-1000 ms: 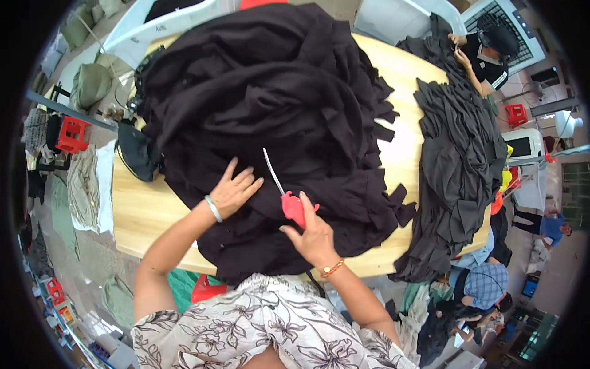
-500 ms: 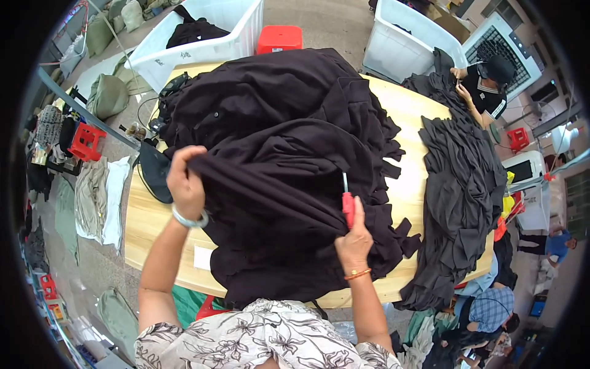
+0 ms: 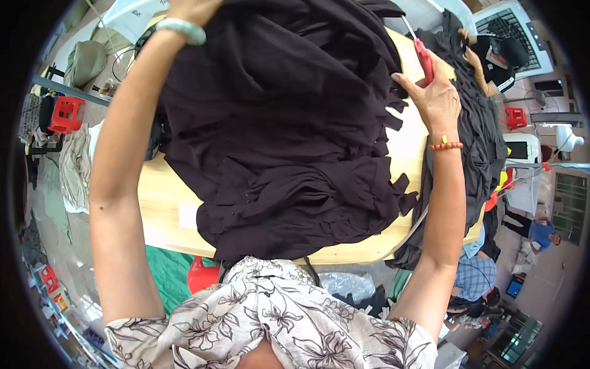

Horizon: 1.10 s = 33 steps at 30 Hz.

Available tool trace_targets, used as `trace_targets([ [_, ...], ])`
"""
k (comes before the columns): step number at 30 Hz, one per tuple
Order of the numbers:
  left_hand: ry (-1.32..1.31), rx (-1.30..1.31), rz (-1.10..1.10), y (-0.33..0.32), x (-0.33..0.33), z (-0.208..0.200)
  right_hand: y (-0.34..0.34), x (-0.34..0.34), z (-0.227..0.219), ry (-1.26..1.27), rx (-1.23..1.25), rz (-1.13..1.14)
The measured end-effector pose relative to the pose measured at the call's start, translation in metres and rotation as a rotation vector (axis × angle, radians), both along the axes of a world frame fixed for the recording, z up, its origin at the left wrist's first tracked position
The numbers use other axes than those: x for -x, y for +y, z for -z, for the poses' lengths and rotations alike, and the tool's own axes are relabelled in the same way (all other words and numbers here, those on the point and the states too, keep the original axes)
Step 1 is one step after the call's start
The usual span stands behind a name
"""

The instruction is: The recorder is using scissors to trim loose threads from pieces of black fabric in a factory setting.

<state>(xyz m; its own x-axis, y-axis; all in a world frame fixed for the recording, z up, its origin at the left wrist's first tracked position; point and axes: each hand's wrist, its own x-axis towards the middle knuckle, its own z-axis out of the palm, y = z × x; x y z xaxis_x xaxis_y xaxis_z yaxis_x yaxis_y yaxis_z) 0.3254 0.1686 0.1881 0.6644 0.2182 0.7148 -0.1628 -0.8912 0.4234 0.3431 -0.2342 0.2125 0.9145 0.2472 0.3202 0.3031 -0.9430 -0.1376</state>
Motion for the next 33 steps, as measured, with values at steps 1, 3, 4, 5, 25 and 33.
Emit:
trace_targets([
  [1, 0.192, 0.007, 0.099, -0.034, 0.012, 0.013, -0.022, -0.003, 0.02, 0.014, 0.056, 0.076],
  [3, -0.023, -0.092, 0.436, -0.009, 0.022, 0.088, -0.033, 0.0, 0.048, 0.091, -0.045, 0.12],
  [4, -0.123, -0.196, 0.363, -0.01, 0.012, 0.119, -0.048, 0.0, 0.058, 0.199, -0.054, 0.205],
  [5, 0.215, -0.303, 0.204, -0.027, 0.015, 0.116, -0.058, 0.017, 0.064, 0.255, -0.161, 0.253],
  [25, 0.929, 1.609, -0.135, -0.149, 0.348, 0.237, -0.069, 0.196, 0.182, 0.537, -0.317, -0.203],
  [33, 1.065, 2.218, 0.277, -0.171, 0.381, 0.24, -0.145, 0.243, 0.138, 0.676, 0.352, -0.089],
])
